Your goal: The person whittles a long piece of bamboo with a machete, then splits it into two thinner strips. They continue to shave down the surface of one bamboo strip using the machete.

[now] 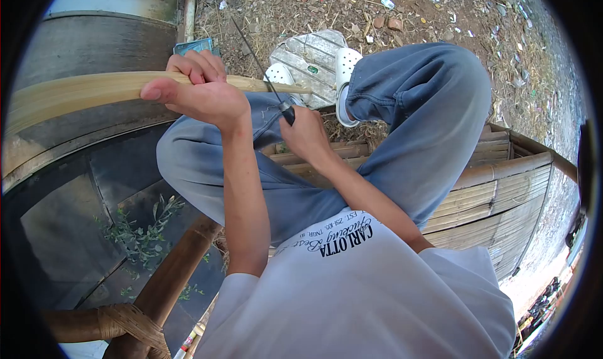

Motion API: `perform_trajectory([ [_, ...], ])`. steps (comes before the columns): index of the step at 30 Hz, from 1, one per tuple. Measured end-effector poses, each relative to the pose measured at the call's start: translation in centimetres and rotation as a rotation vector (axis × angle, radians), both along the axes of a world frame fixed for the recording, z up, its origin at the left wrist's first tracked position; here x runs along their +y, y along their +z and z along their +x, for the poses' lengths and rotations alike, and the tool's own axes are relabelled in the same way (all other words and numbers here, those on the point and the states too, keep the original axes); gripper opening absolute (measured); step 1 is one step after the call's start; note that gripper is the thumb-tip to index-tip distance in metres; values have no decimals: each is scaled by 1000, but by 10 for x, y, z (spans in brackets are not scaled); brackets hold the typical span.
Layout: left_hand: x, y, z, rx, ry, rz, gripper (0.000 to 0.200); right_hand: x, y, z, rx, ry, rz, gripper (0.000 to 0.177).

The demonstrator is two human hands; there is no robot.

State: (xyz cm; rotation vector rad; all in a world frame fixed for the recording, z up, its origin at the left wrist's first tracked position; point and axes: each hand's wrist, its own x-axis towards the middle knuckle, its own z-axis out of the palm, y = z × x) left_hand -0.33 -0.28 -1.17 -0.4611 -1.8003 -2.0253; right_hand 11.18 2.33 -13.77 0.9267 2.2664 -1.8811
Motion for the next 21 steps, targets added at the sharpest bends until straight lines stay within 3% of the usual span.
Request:
perform_trajectory([
  [2,-5,-1,-6,-19,-58,35,70,0,-64,8,-154,-17,116,27],
  [6,-2,1,1,-95,-259,50,75,14,17,-6,34,6,9,25],
  [9,-2,-1,0,-93,-361,69,76,20,3,-3,3,11,32,24],
  [10,-3,0,-3,-83,-368,75,76,20,-38,0,-121,54,94,24],
  [13,-11,-2,-10,-119,-442,54,77,21,-19,-3,-140,21,63,24],
  [15,-11,-2,-8,-95,-487,41,77,20,2,-3,-1,16,36,25],
  [17,-8,-3,-6,-94,-463,37,76,20,5,-6,45,-23,6,25],
  [19,1,2,-6,-62,-461,52,76,16,-44,-3,9,-45,87,26],
  [21,4,3,-5,-77,-173,44,73,9,-50,4,-132,-21,88,25],
])
